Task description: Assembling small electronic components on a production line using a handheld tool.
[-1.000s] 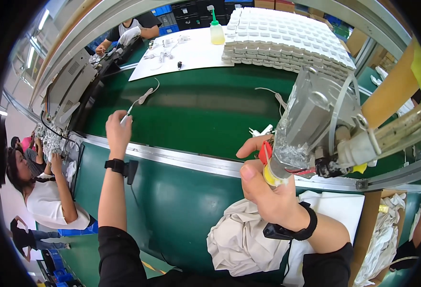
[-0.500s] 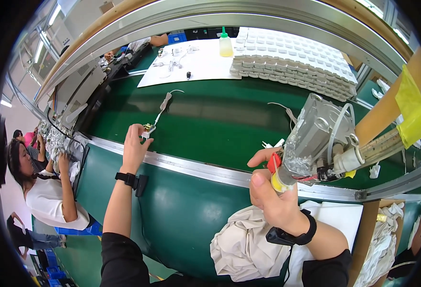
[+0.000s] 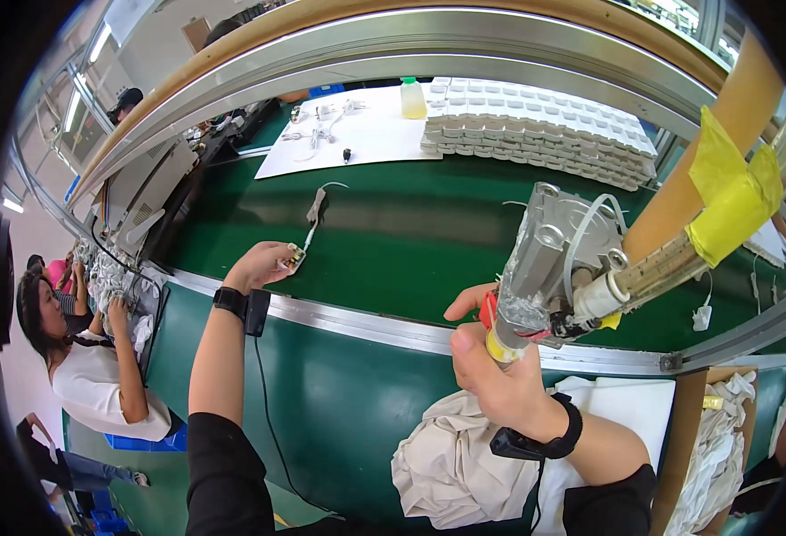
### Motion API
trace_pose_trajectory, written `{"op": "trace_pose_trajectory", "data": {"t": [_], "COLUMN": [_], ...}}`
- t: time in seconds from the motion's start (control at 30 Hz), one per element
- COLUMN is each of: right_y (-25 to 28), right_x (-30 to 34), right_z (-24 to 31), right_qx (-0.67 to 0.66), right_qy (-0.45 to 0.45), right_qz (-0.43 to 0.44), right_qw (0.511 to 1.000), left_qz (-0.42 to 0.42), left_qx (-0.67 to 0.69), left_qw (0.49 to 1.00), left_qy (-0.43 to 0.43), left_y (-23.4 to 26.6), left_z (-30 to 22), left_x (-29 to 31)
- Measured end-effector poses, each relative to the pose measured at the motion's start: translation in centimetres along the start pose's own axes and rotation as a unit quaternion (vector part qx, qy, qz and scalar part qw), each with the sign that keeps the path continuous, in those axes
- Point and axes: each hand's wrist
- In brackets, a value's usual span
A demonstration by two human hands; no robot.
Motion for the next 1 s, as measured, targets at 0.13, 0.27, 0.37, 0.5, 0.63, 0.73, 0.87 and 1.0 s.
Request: {"op": "trace_pose_trajectory", "data": {"t": [0.13,0.27,0.37,0.5,0.63,0.73,0.87,1.0], "right_y": [0.0,0.3,0.1,1.1,2.1,2.5,2.4,2.0], "right_x": [0.0,0.2,0.1,0.0,-0.3,-0.2,-0.3,-0.4], "right_z": [0.2,0.3,0.2,-0.9,-1.3,-1.9,-2.1,-1.9], "right_qx": [-0.012,-0.021,0.014,0.013,0.021,0.019,0.03,0.025], "right_qy": [-0.005,-0.008,-0.011,0.001,0.016,0.029,0.036,0.05], "right_qz": [-0.01,-0.025,-0.031,-0.052,-0.046,-0.048,-0.045,-0.045], "right_qw": [1.0,0.999,0.999,0.999,0.999,0.998,0.998,0.997], "left_qz": [0.092,0.225,0.314,0.392,0.441,0.475,0.482,0.489], "left_qx": [0.117,0.252,0.321,0.343,0.32,0.303,0.291,0.284], "left_qw": [0.979,0.921,0.879,0.849,0.829,0.812,0.805,0.8], "left_qy": [-0.14,-0.196,-0.16,-0.086,-0.125,-0.154,-0.187,-0.2], "left_y": [-5.3,-14.3,-20.7,-26.9,-29.1,-29.5,-29.6,-29.4], "left_z": [-0.9,-2.6,-0.8,2.5,3.6,3.6,3.6,3.5], "left_x": [0.5,3.3,5.0,6.2,7.1,7.6,8.3,8.6]}}
Point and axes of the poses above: each hand's wrist, its own x-axis away from the middle knuckle, its own y-axis out of the back of the hand, z = x × y, and after that the axes turned 15 degrees about z, right-handed
